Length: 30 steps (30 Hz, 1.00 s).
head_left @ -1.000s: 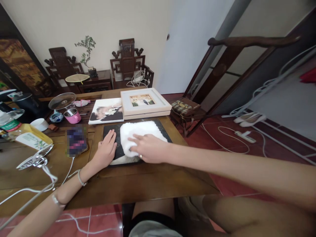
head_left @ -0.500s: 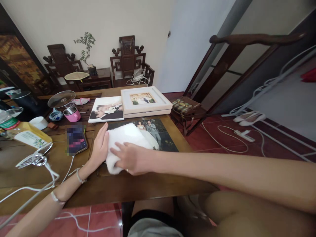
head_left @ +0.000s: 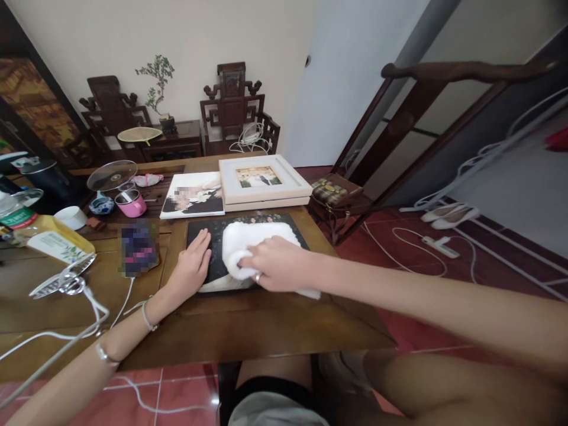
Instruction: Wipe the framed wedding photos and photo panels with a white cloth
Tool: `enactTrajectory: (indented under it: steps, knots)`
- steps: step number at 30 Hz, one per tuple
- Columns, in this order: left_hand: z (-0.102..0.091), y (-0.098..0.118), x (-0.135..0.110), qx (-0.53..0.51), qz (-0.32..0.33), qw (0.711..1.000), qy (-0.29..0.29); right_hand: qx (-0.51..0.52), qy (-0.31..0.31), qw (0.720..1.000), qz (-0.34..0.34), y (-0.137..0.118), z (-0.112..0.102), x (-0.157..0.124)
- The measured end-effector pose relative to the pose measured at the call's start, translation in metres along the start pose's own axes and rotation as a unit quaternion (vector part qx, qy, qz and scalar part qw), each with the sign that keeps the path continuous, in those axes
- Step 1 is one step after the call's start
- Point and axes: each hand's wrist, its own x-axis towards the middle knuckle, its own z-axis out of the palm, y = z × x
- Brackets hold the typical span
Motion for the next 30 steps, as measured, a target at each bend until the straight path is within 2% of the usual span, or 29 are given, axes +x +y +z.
enactTrajectory:
  steps: [3, 6, 10, 14, 17, 19, 22, 26, 30]
  knots:
    - [0.002, -0.002, -0.002, 0.024, 0.003, 0.999, -0.028, 0.015, 0.022, 0.999, 0.047, 0.018, 0.0, 0.01]
    - [0.0, 0.001, -0.001, 0.033, 0.015, 0.999, -0.031, 0.057, 0.064, 0.995, 0.053, 0.029, -0.003, 0.03]
    - [-0.004, 0.006, 0.001, 0.033, 0.032, 0.999, -0.028, 0.135, 0.089, 0.987, -0.018, 0.032, -0.017, 0.07]
    - [-0.003, 0.002, 0.001, 0.047, 0.024, 0.998, -0.029, 0.121, 0.065, 0.986, -0.099, 0.021, -0.034, 0.109]
    - [0.001, -0.004, -0.001, 0.061, 0.03, 0.998, -0.014, 0.116, 0.046, 0.979, -0.162, 0.009, -0.042, 0.124]
    - [0.003, -0.006, -0.002, 0.067, 0.032, 0.997, -0.003, 0.113, 0.048, 0.98, -0.16, 0.004, -0.045, 0.126]
    - [0.004, -0.006, -0.002, 0.062, 0.023, 0.998, -0.011, 0.096, 0.066, 0.987, -0.108, 0.005, -0.044, 0.122]
    - [0.001, -0.004, -0.001, 0.055, 0.017, 0.998, -0.032, 0.104, 0.083, 0.99, -0.053, 0.018, -0.042, 0.111]
    - [0.001, -0.005, -0.002, 0.053, 0.013, 0.998, -0.036, 0.149, 0.054, 0.987, -0.021, 0.037, -0.036, 0.098]
